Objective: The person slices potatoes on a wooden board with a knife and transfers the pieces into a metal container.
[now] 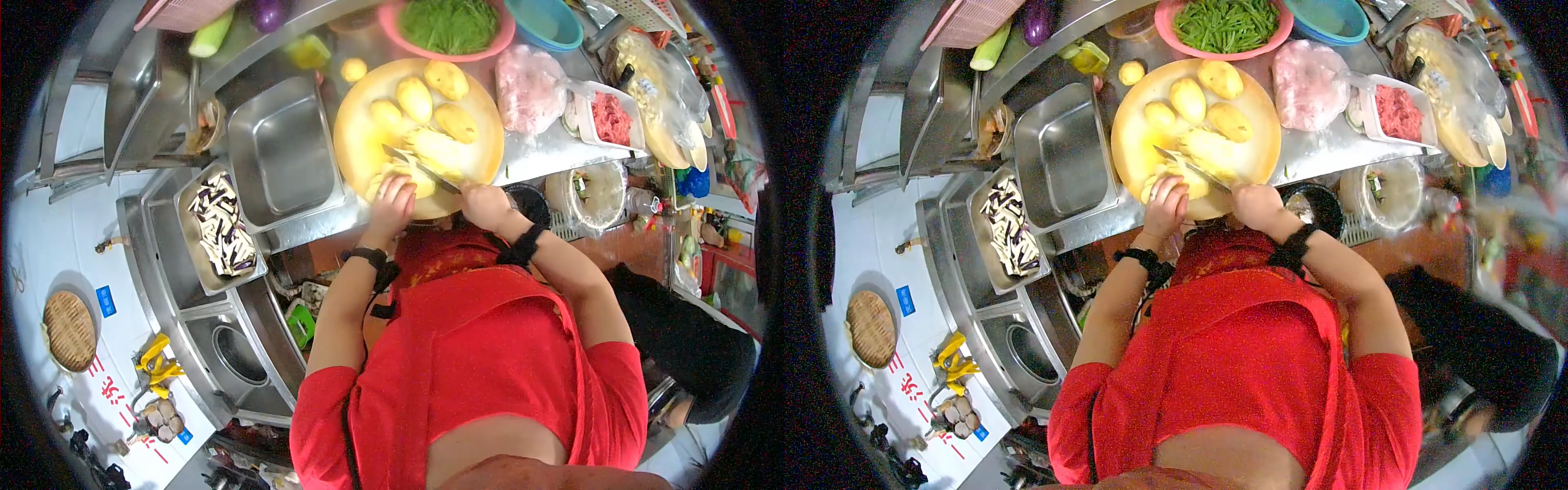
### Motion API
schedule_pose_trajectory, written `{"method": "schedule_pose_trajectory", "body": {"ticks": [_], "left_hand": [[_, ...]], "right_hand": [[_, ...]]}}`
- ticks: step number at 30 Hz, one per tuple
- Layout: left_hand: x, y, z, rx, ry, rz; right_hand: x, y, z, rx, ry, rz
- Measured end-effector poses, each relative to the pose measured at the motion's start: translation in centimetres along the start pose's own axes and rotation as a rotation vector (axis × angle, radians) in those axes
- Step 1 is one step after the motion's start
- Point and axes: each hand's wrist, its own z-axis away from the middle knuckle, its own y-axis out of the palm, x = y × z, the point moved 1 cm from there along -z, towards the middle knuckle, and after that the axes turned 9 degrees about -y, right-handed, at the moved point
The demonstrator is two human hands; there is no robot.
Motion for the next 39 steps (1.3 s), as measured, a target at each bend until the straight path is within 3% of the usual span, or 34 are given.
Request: {"method": "schedule_pose_trajectory", "body": {"ticks": [6, 11, 16, 22, 28, 35, 37, 39], "left_hand": [[0.6, 1.4, 0.7, -0.076, 0.014, -0.059], [0.5, 1.4, 0.7, -0.09, 0.053, -0.093], [0.4, 1.2, 0.0, -0.1, 0.087, -0.106], [-0.1, 0.9, -0.2, -0.099, 0.112, -0.135], [-0.2, 1.0, 0.0, -0.136, 0.062, -0.109], [0.4, 1.2, 0.3, -0.129, 0.066, -0.083], [-0.5, 0.4, -0.4, -0.113, 0.138, -0.155], [0.1, 0.9, -0.1, -0.096, 0.088, -0.083]], "right_hand": [[0.2, -3.5, 0.3, 0.048, 0.006, 0.02], [0.4, 0.2, 0.0, -0.038, -0.01, -0.013], [-0.5, -1.2, 0.0, -0.077, -0.049, -0.007], [0.5, -0.4, -0.4, 0.025, 0.032, -0.007], [0.0, -2.6, 0.4, -0.085, -0.05, -0.013], [-0.3, 0.5, -0.9, 0.009, -0.015, 0.086], [-1.0, -0.3, -0.4, -0.016, -0.027, 0.067], [-1.3, -2.0, 0.1, -0.048, -0.01, -0.033]]}}
